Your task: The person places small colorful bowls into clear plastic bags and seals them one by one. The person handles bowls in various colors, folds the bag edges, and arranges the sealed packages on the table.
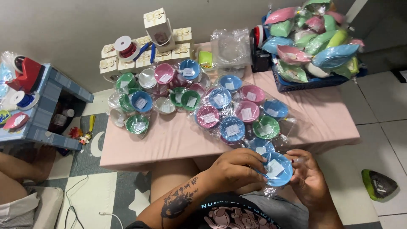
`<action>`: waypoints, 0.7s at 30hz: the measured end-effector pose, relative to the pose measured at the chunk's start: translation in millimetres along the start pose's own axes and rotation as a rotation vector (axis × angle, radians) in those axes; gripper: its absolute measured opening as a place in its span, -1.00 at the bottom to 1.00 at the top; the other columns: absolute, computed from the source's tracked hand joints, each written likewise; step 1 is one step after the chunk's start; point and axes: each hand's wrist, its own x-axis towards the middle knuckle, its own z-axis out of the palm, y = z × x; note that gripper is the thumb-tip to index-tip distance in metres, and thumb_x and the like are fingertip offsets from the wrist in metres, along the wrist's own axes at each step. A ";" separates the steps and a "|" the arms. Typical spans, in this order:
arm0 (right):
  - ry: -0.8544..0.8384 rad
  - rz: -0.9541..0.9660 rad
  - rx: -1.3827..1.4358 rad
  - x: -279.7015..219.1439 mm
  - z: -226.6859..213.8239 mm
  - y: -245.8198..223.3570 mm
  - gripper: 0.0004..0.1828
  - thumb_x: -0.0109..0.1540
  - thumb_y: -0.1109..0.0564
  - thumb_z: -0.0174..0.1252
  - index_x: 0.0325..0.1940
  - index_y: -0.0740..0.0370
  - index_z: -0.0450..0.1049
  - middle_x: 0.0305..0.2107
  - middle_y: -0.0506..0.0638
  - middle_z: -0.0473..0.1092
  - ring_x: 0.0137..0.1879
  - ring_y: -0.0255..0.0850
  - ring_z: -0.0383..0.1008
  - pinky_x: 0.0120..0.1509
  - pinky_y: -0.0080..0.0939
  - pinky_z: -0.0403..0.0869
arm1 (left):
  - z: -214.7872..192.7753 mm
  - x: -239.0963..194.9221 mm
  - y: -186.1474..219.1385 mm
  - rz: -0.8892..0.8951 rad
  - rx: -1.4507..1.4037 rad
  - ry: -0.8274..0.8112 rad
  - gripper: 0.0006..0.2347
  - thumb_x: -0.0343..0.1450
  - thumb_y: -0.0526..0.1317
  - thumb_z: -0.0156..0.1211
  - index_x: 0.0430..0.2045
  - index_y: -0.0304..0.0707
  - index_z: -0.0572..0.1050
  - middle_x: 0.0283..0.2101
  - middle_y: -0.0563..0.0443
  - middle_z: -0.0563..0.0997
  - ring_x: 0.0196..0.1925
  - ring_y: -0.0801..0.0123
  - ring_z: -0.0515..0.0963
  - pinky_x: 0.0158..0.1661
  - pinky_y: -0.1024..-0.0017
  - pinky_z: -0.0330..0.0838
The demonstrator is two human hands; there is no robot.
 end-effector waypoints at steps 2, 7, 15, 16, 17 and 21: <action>-0.020 -0.007 0.152 -3.0 -12.0 -2.1 -0.08 0.09 -0.18 0.50 0.37 0.25 0.26 0.17 0.34 0.47 0.22 0.07 0.53 0.22 0.06 0.49 | 8.5 6.9 -8.1 -0.015 -0.111 -0.072 -0.96 0.50 -0.33 0.31 -0.30 -0.30 0.57 -0.14 -0.15 0.64 0.03 -0.08 0.72 0.05 0.05 0.70; 0.013 0.048 0.381 -4.5 -19.8 -16.4 0.05 0.12 -0.15 0.57 0.49 0.27 0.15 -0.02 0.10 0.31 0.00 -0.13 0.43 0.05 -0.16 0.43 | 24.7 24.7 -27.1 -0.022 -0.208 -0.240 -0.98 0.56 -0.40 0.24 -0.23 -0.37 0.59 0.01 -0.11 0.64 0.20 -0.08 0.68 0.23 -0.02 0.66; 0.261 -0.098 0.338 4.8 -67.9 6.6 -0.14 0.16 -0.04 0.36 0.44 0.45 0.28 0.14 0.37 0.44 0.16 0.12 0.52 0.22 -0.03 0.50 | 14.5 45.3 -78.1 -0.192 0.439 -0.335 -0.48 0.46 0.10 0.26 0.26 -0.13 0.38 0.38 -0.12 0.46 0.53 -0.05 0.34 0.54 -0.17 0.22; 0.361 -0.117 0.254 8.6 -68.9 6.8 -0.21 0.22 0.02 0.29 0.49 0.32 0.26 0.15 0.26 0.39 0.16 0.07 0.48 0.12 -0.02 0.58 | 10.1 46.3 -85.4 -0.313 0.586 -0.346 -0.47 0.49 0.11 0.22 0.34 -0.03 0.32 0.48 -0.10 0.31 0.59 -0.04 0.19 0.53 -0.26 0.01; 0.460 -0.136 0.168 13.0 -70.1 6.6 -0.27 0.29 0.07 0.21 0.54 0.19 0.23 0.17 0.16 0.32 0.17 0.03 0.45 0.03 -0.01 0.66 | 5.6 47.8 -93.1 -0.432 0.734 -0.356 -0.45 0.52 0.11 0.19 0.42 0.06 0.27 0.58 -0.09 0.16 0.65 -0.03 0.03 0.52 -0.36 -0.20; 0.607 -0.106 -0.345 23.4 -57.3 0.9 -0.43 0.25 0.18 0.28 0.36 0.24 0.40 0.11 0.09 0.46 0.18 -0.21 0.46 0.38 -0.30 0.42 | 7.7 46.4 -107.3 -0.483 0.853 -0.452 -0.43 0.52 0.16 0.15 0.44 0.10 0.26 0.55 -0.05 0.21 0.63 -0.10 0.04 0.41 -0.49 -0.14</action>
